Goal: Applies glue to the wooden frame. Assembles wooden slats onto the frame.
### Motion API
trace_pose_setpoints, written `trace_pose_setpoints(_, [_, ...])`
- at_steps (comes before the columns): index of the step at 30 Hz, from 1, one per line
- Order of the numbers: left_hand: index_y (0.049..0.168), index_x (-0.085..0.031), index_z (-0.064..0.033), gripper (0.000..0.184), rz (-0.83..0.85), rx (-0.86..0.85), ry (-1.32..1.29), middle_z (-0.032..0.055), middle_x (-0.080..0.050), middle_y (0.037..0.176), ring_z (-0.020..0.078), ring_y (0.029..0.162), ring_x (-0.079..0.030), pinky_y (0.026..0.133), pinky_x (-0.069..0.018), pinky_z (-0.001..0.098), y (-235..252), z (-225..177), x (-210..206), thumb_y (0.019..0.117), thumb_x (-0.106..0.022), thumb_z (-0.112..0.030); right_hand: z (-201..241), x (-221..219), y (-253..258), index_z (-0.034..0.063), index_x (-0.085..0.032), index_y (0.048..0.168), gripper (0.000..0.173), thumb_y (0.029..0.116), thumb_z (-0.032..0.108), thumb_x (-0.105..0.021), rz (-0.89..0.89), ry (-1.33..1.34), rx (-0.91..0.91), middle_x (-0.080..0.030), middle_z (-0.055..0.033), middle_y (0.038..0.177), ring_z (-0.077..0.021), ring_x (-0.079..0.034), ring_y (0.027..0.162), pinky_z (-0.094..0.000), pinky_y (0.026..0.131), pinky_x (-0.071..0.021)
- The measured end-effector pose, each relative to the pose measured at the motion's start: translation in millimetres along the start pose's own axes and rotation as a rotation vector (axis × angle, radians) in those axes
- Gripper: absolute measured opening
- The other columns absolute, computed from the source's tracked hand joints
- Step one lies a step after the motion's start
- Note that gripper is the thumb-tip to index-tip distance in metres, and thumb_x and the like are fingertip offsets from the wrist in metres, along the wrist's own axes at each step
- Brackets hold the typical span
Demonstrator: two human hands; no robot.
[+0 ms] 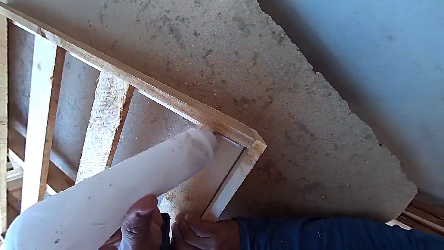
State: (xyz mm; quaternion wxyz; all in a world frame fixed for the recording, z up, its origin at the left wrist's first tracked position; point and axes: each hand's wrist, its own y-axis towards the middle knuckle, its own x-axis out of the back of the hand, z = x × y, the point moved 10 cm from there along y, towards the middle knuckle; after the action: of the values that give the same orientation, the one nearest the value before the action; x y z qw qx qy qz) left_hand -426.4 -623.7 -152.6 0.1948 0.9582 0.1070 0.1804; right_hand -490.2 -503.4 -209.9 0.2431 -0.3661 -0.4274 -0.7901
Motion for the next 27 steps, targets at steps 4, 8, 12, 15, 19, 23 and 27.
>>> trace_pose_setpoints(4, [0.111, -0.074, -0.0284, 0.014, 0.087, 0.077, -0.011, -0.0153, -0.077, 0.103, -0.003, 0.098, -0.071, 0.088, -0.0574, 0.0171, -3.8, -10.8, -23.8, 0.0978, -0.069, -0.025, -6.5, 1.2, 2.1, 0.016, -0.07, 0.123, 0.035, 0.1084, 0.015, -0.038, 0.01, 0.017, -0.022, -0.071, 0.0034, 0.127, -0.0086, -0.059, 0.127, -0.0324, 0.111, -0.0398])
trace_pose_setpoints(8, [0.12, -0.066, -0.0209, 0.036, -0.119, 0.043, -0.086, -0.0053, -0.075, 0.108, 0.0096, 0.101, -0.072, 0.089, -0.0609, 0.0297, 3.0, -4.9, 22.4, 0.0881, -0.081, -0.025, -2.7, 5.1, 2.9, 0.0131, -0.072, 0.117, 0.031, 0.1067, 0.013, -0.043, -0.015, 0.0, -0.02, -0.072, -0.0002, 0.122, -0.0141, -0.062, 0.12, -0.0371, 0.108, -0.0427])
trace_pose_setpoints(12, [0.123, -0.062, -0.0223, 0.044, -0.124, 0.011, -0.116, -0.0065, -0.074, 0.109, 0.0102, 0.102, -0.072, 0.087, -0.0622, 0.0288, 13.0, -24.6, 19.0, 0.0848, -0.084, -0.022, -3.5, 5.5, 3.8, 0.0132, -0.072, 0.117, 0.031, 0.1064, 0.013, -0.042, -0.017, -0.028, -0.015, -0.071, 0.0001, 0.119, -0.0144, -0.062, 0.117, -0.0367, 0.105, -0.0432])
trace_pose_setpoints(15, [0.126, -0.058, -0.0235, 0.048, -0.139, -0.011, -0.104, -0.0059, -0.072, 0.111, 0.0121, 0.103, -0.072, 0.086, -0.063, 0.0317, 16.2, -21.7, 22.6, 0.0849, -0.084, -0.023, -3.9, 5.3, 3.6, 0.0127, -0.072, 0.118, 0.032, 0.107, 0.013, -0.042, -0.009, -0.02, -0.007, -0.071, -0.0001, 0.12, -0.0148, -0.062, 0.119, -0.0377, 0.108, -0.0419])
trace_pose_setpoints(19, [0.13, -0.051, -0.023, 0.058, -0.188, -0.039, -0.08, -0.0056, -0.071, 0.115, 0.0136, 0.106, -0.071, 0.087, -0.0633, 0.0333, 21.7, -21.4, 27.5, 0.0831, -0.086, -0.023, -5.1, 4.4, 3.8, 0.0124, -0.07, 0.119, 0.032, 0.1072, 0.012, -0.041, 0.011, -0.021, 0.001, -0.071, 0.0002, 0.12, -0.015, -0.061, 0.119, -0.0376, 0.107, -0.0425])
trace_pose_setpoints(23, [0.129, -0.049, -0.0225, 0.062, -0.247, -0.026, -0.064, -0.0047, -0.07, 0.112, 0.0164, 0.104, -0.072, 0.085, -0.0645, 0.0387, 27.1, -18.2, 32.9, 0.0809, -0.088, -0.025, -4.3, 1.4, 4.0, 0.0117, -0.069, 0.121, 0.032, 0.1073, 0.012, -0.04, 0.03, -0.003, 0.017, -0.07, -0.0009, 0.123, -0.017, -0.06, 0.122, -0.0404, 0.109, -0.0421])
trace_pose_setpoints(27, [0.126, -0.055, -0.0176, 0.049, -0.384, 0.086, -0.261, 0.0051, -0.073, 0.107, 0.0267, 0.096, -0.074, 0.08, -0.065, 0.0499, 37.2, 2.8, 67.1, 0.0889, -0.079, -0.038, -5.9, 0.1, 5.6, 0.0149, -0.072, 0.112, 0.031, 0.1066, 0.012, -0.042, 0.031, -0.072, -0.005, -0.072, 0.0023, 0.117, -0.0143, -0.063, 0.116, -0.0374, 0.101, -0.0459])
